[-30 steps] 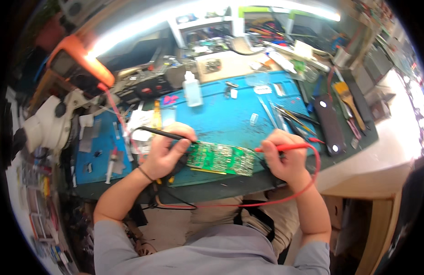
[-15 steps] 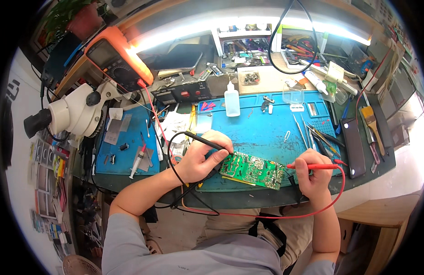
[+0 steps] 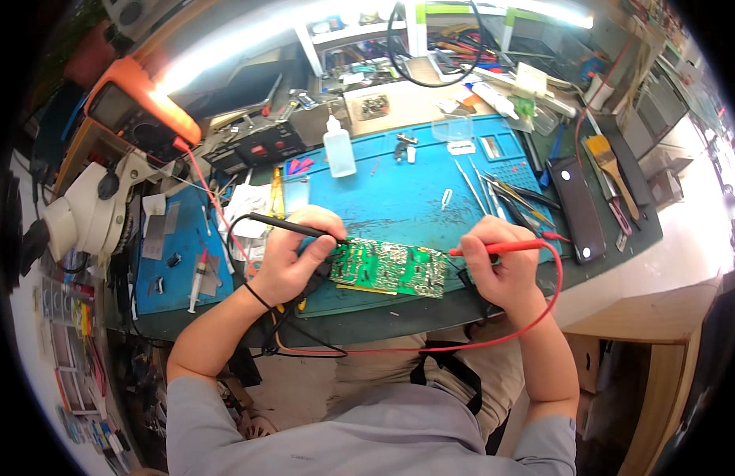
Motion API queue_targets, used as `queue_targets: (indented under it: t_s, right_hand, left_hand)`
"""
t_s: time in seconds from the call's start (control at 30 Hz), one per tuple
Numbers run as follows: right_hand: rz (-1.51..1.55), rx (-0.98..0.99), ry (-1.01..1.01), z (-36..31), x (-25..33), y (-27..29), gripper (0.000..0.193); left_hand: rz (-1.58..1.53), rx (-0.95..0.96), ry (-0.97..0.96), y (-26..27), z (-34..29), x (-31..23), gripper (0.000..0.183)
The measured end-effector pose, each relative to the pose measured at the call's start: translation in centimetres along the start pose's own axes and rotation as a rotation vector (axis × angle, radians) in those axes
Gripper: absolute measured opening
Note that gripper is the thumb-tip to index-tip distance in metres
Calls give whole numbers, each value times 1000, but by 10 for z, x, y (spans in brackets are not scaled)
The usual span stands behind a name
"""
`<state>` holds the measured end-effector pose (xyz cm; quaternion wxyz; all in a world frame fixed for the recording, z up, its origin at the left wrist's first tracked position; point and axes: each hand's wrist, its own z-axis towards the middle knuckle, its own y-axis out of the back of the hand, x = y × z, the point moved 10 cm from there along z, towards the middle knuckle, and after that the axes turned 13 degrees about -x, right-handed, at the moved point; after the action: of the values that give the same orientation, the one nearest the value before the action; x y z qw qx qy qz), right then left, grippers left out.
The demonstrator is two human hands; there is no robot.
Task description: The person uses a multimeter to test various points on a green circuit board. They hold the board with one hand and probe different components with the red and black leads of the multimeter. The person systematically moves the probes across the board's surface, checking for continuity or voltage at different locations.
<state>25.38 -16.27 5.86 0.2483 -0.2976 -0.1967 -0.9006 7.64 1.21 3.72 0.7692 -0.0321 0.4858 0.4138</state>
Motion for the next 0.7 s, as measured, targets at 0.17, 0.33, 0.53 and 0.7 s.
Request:
queue_targets:
  t_s: [0.17,0.33,0.53,0.7]
  right_hand:
    - [16,-4,11,-1,0,1,16]
    - [11,-10,4,0,0,1,16]
    - [24,-9,24,0,1,1,15]
    - [23,-10,33,0,2,1,15]
  left_hand:
    - [24,23,8,-3,0,0,16]
    - [24,27,-2,-3,1,-1,16]
    - [27,12,-21,-3,1,-3,14]
    - [31,6,-20,-2,2,-2,12]
